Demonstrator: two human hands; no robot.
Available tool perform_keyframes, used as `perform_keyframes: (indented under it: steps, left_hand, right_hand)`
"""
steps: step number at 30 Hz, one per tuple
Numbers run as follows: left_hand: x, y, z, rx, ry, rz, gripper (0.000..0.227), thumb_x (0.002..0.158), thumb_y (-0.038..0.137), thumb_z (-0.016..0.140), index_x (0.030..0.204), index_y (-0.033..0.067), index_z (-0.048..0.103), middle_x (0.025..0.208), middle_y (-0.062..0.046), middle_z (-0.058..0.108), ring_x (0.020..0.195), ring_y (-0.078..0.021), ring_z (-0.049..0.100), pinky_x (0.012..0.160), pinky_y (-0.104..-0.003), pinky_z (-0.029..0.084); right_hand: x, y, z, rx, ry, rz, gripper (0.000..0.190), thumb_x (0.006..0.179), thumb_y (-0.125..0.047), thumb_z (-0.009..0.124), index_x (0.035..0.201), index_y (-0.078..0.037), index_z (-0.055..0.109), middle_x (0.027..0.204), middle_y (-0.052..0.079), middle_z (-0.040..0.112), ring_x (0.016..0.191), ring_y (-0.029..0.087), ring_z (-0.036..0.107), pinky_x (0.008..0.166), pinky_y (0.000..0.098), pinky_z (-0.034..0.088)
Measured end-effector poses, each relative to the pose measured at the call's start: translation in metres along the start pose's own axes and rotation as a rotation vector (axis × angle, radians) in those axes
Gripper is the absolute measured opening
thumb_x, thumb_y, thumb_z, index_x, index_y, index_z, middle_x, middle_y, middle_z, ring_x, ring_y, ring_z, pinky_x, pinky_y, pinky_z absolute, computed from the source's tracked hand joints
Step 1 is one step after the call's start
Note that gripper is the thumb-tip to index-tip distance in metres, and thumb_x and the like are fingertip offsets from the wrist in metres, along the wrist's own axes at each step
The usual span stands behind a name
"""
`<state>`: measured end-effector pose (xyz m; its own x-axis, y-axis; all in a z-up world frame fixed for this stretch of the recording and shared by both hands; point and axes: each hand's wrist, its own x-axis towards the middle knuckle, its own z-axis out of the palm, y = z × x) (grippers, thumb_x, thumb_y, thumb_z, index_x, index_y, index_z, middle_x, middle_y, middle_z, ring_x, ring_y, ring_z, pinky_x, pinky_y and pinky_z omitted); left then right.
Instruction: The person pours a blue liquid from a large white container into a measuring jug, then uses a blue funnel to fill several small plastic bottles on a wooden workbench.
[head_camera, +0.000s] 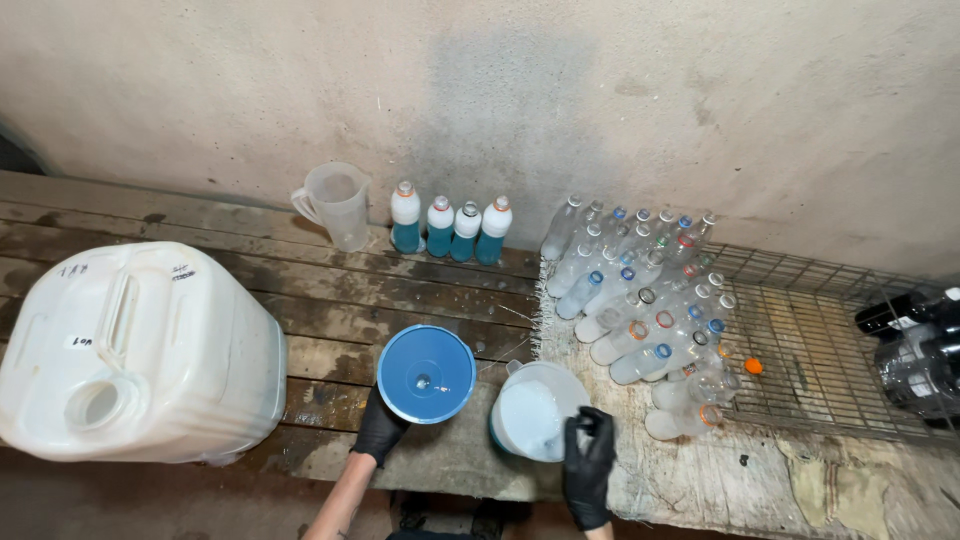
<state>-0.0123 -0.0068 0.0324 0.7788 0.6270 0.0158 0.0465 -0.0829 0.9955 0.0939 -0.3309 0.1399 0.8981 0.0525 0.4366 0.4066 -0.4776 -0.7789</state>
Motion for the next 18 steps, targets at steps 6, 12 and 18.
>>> perform_keyframes:
  steps: [6,12,18]
  left_hand:
    - [0.007,-0.029,-0.001,0.071,-0.017,-0.099,0.049,0.079,0.020,0.084,0.125,0.0130,0.071,0.126,-0.010,0.076,0.116,-0.0233,0.069,0.106,-0.040,0.054]
    - [0.016,0.019,0.002,0.037,-0.128,-0.177,0.028,0.083,0.013,0.079,0.110,0.0147,0.076,0.106,-0.009,0.081,0.099,-0.0203,0.073,0.092,-0.039,0.061]
    - [0.057,0.119,0.029,0.611,-0.451,0.045,0.018,0.081,0.004,0.052,0.072,0.0151,0.062,0.075,-0.009,0.074,0.069,-0.0289,0.067,0.061,-0.042,0.049]
  right_hand:
    - [0.029,-0.136,0.049,0.033,-0.810,0.494,0.085,0.090,-0.061,0.051,0.164,-0.030,0.022,0.089,0.004,0.080,0.087,0.020,0.078,0.085,0.0329,0.051]
    - [0.042,-0.151,0.060,0.183,-0.701,0.655,0.033,0.088,-0.023,0.059,0.112,-0.011,0.078,0.059,0.008,0.070,0.056,0.015,0.065,0.063,0.0302,0.052]
    - [0.041,-0.110,0.016,0.319,-0.377,0.704,0.025,0.091,-0.011,0.065,0.110,-0.005,0.079,0.061,0.009,0.063,0.049,0.015,0.053,0.054,0.0311,0.045]
